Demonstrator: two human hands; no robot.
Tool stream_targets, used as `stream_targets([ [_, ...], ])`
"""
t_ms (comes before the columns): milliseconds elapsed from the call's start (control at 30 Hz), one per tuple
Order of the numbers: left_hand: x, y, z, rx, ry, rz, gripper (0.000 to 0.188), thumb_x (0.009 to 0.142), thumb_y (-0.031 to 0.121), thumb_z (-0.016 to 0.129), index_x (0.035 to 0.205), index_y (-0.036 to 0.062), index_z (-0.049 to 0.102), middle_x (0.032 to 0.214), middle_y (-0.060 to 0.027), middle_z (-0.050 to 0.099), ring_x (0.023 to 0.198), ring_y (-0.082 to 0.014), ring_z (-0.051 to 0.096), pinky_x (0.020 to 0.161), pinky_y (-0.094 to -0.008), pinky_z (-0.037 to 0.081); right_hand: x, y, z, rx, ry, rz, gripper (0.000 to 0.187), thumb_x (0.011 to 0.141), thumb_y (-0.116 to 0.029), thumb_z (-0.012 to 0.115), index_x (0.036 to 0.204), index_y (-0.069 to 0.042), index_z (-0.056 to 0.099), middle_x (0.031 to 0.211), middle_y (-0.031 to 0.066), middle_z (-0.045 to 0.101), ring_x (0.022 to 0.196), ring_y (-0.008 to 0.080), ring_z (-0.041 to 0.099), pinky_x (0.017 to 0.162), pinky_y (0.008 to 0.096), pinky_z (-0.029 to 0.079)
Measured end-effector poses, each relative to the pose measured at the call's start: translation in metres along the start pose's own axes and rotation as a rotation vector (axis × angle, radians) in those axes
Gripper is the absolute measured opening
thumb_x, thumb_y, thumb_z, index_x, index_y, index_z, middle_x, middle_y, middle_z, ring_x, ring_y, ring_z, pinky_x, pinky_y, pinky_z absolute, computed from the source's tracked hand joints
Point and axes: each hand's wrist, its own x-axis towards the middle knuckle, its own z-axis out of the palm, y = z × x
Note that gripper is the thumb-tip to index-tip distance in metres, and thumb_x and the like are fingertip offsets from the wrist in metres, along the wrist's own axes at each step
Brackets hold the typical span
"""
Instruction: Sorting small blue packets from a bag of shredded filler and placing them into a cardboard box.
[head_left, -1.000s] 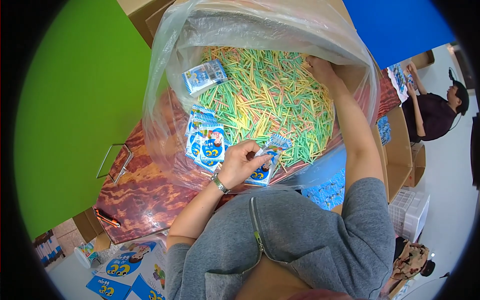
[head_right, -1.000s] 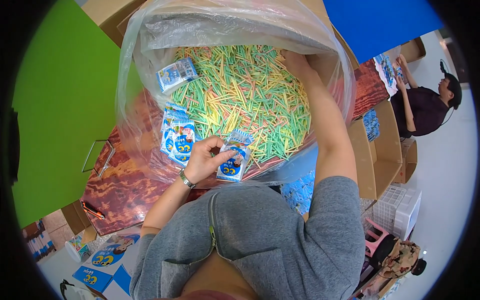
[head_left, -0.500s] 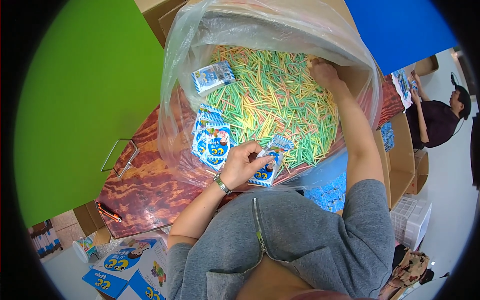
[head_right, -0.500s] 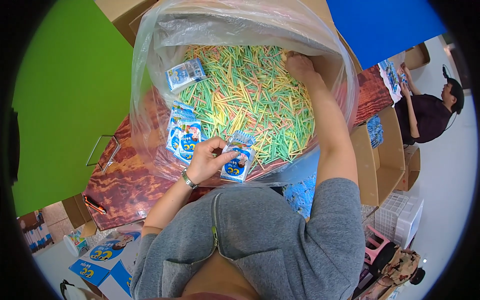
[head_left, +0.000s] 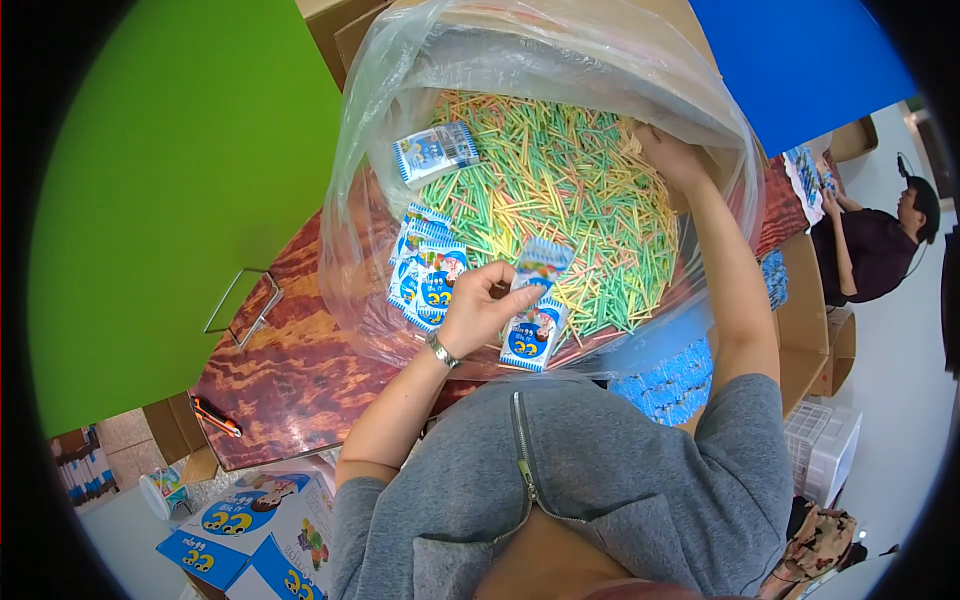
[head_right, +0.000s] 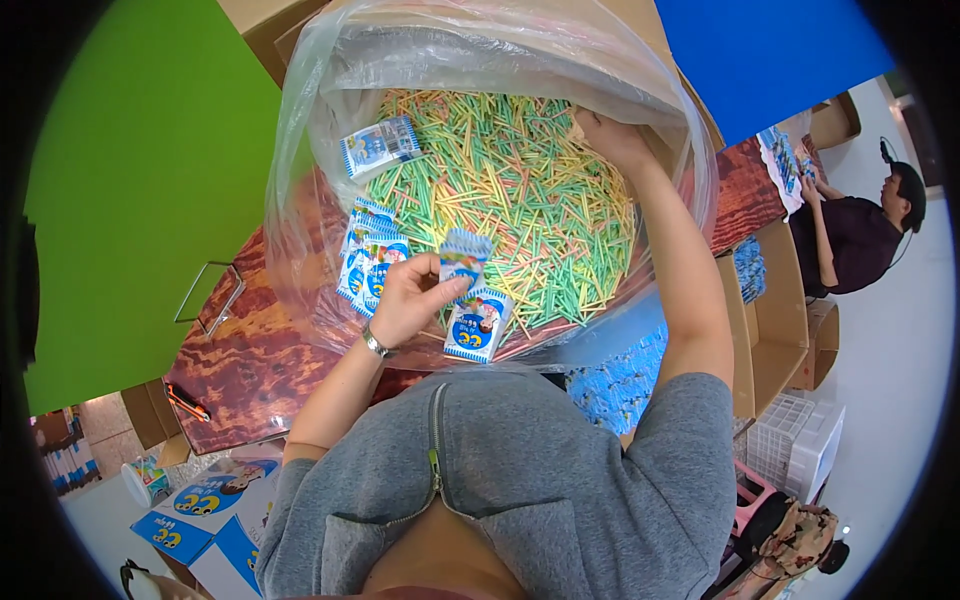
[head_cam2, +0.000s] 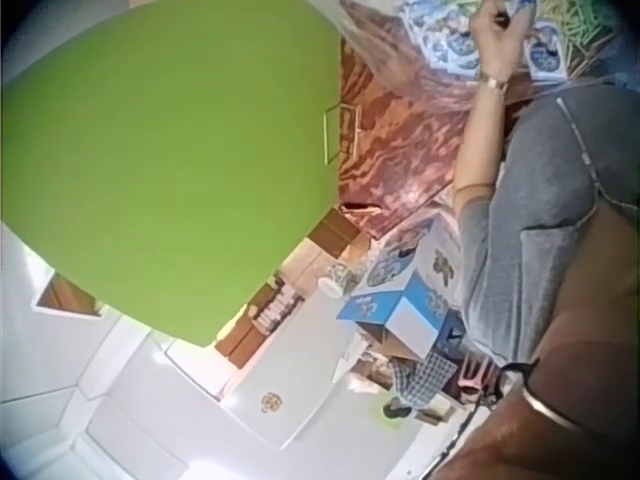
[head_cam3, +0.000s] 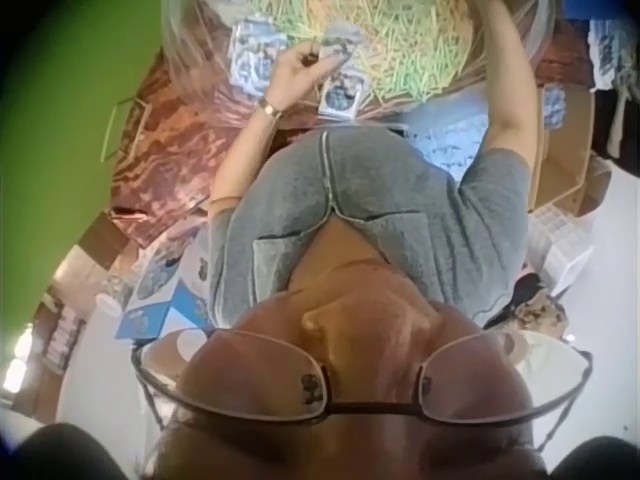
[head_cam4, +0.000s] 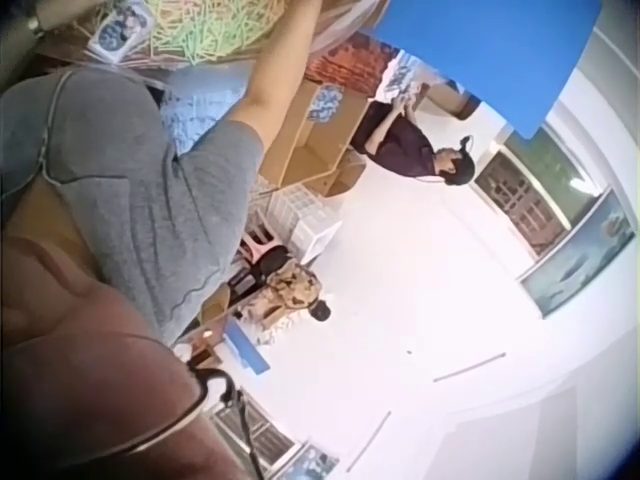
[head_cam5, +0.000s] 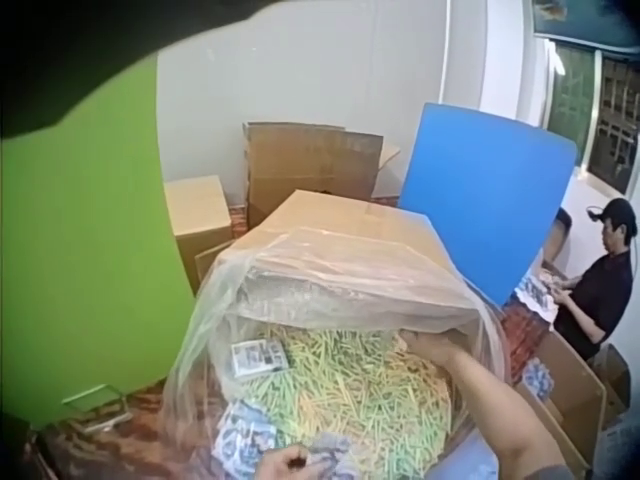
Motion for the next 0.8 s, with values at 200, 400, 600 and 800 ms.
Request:
stream_targets([
  [200,0.027,0.013,0.018,-0.700,-0.001,-0.078,0.019,0.094,0.011,0.062,0.108,-0.0009,0.062,0.104,-0.0017,0.065,0.092,-0.0067,0.059,0.083,-0.0257,0.047,-0.020,-0.088,-0.029,1.306,-0.709,0.681,0.024,0.094,-0.029,0.055,0.105,-0.008,0.058,0.072,-0.0045,0.048,0.053,0.0034,0.035,0.044,0.0204,0.026],
  [400,0.035,0.003,0.035,-0.854,0.130,-0.132,0.013,0.093,0.010,0.063,0.102,0.0003,0.063,0.100,-0.0034,0.068,0.089,-0.0068,0.062,0.078,-0.0235,0.049,-0.048,-0.128,0.015,1.279,-0.691,0.678,0.020,0.095,-0.025,0.053,0.102,-0.006,0.057,0.073,-0.0037,0.050,0.057,0.0042,0.041,0.048,0.0219,0.031],
  [600,0.034,-0.007,0.030,-0.703,0.264,-0.108,0.011,0.092,0.010,0.065,0.097,0.0005,0.064,0.089,-0.0019,0.068,0.075,-0.0047,0.060,0.065,-0.0209,0.048,-0.066,-0.164,0.035,1.450,-0.412,0.700,0.031,0.096,-0.019,0.049,0.123,-0.002,0.052,0.102,0.0053,0.063,0.087,0.0103,0.059,0.073,0.0262,0.049],
  [800,0.039,-0.002,0.019,-0.473,0.321,-0.122,0.015,0.089,0.013,0.070,0.082,0.0004,0.065,0.071,0.0015,0.063,0.058,-0.0019,0.050,0.049,-0.0191,0.038,-0.076,-0.178,0.058,1.561,-0.193,0.688,0.026,0.098,-0.016,0.046,0.119,-0.002,0.050,0.103,0.0069,0.063,0.091,0.0126,0.061,0.074,0.0274,0.051],
])
